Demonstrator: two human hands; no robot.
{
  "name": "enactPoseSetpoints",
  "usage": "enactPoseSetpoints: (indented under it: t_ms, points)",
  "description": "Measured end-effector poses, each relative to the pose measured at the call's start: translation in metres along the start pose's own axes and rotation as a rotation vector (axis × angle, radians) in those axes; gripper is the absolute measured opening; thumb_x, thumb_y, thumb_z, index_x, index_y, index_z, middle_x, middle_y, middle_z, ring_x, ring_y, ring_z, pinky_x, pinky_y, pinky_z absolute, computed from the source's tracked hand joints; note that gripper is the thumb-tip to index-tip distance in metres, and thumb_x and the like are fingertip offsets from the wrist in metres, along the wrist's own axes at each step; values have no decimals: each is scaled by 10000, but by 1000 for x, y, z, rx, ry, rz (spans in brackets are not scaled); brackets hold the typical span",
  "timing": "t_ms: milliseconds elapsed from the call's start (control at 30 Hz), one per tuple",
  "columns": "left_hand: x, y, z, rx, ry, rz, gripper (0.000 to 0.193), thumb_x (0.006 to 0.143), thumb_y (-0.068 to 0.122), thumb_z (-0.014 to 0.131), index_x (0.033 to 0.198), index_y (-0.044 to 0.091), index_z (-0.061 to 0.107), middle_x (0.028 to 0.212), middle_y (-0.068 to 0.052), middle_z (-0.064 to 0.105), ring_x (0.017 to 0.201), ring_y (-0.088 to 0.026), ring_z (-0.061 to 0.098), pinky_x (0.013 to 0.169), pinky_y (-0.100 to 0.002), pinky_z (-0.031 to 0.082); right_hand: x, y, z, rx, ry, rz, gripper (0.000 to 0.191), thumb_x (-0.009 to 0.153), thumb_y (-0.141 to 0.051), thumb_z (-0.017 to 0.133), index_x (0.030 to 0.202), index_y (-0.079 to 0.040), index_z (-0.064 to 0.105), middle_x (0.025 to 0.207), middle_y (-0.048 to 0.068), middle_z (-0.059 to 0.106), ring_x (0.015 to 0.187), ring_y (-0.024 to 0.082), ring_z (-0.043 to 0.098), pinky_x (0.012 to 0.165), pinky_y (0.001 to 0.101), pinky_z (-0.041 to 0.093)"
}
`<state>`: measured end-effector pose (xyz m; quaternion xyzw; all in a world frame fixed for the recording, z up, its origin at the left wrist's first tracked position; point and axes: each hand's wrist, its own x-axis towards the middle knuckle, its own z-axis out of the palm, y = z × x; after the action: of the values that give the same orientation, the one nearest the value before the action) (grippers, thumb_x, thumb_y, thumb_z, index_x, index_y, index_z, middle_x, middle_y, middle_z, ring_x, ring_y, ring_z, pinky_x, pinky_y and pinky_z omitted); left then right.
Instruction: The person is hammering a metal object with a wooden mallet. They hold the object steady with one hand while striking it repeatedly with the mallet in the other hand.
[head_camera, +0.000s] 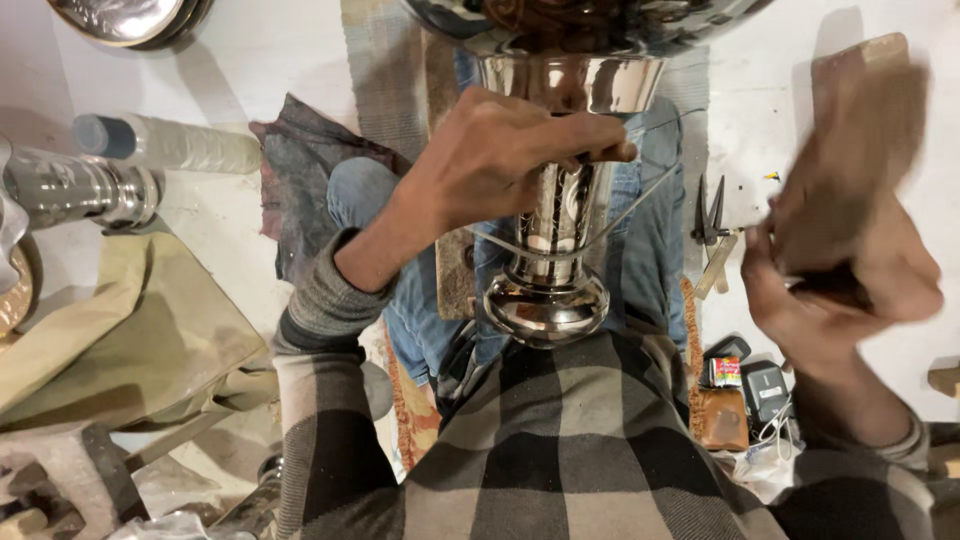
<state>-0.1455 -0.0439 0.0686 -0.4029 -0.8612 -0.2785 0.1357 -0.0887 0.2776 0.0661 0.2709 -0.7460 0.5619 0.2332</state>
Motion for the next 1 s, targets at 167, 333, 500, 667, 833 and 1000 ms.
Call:
enactPoseSetpoints:
  t_ms: [167,333,500,667,833,1000]
  points:
    - [3,-1,-6,-119,41,78,447,962,46,698,1376,200,632,724,-2,664,574,-117,595,526,-312,424,-12,-15,-7,-244,-163,39,467,717,87,698,1164,126,568,1026,221,649,795,269,686,650,368,562]
    - [7,-1,-9,-169,42,100,352,948,44,750,1278,152,688,645,-29,653,516,-121,578,466,-324,382,-22,-12,10,-149,115,-1,297,657,66,691,905,-74,606,779,38,579,611,151,542,499,285,457]
    - [11,0,-12,-112,-70,111,515,875,-118,604,1296,165,692,606,14,551,474,-96,476,433,-265,339,-59,-11,16,-183,-30,-31,707,820,105,696,1482,-109,568,970,71,601,751,179,539,632,326,408]
    - [18,-1,-19,-55,-150,175,461,881,-110,597,1250,152,689,541,20,447,468,-85,433,431,-271,323,-86,-20,21,-328,-4,136,733,772,128,671,1482,-14,558,957,148,544,690,159,481,583,301,339]
    - [23,-1,-19,-186,-124,250,432,955,-100,593,1247,194,713,556,19,514,437,-87,438,405,-271,330,-86,-24,42,-375,181,-34,706,698,143,655,1391,104,523,827,80,592,624,200,529,573,360,389]
    - [27,-5,-25,-115,-197,312,420,908,-72,642,1227,185,733,547,7,552,458,-93,531,411,-277,366,-101,-32,56,-444,173,55,603,811,165,647,1380,-30,613,974,218,654,730,292,634,657,385,507]
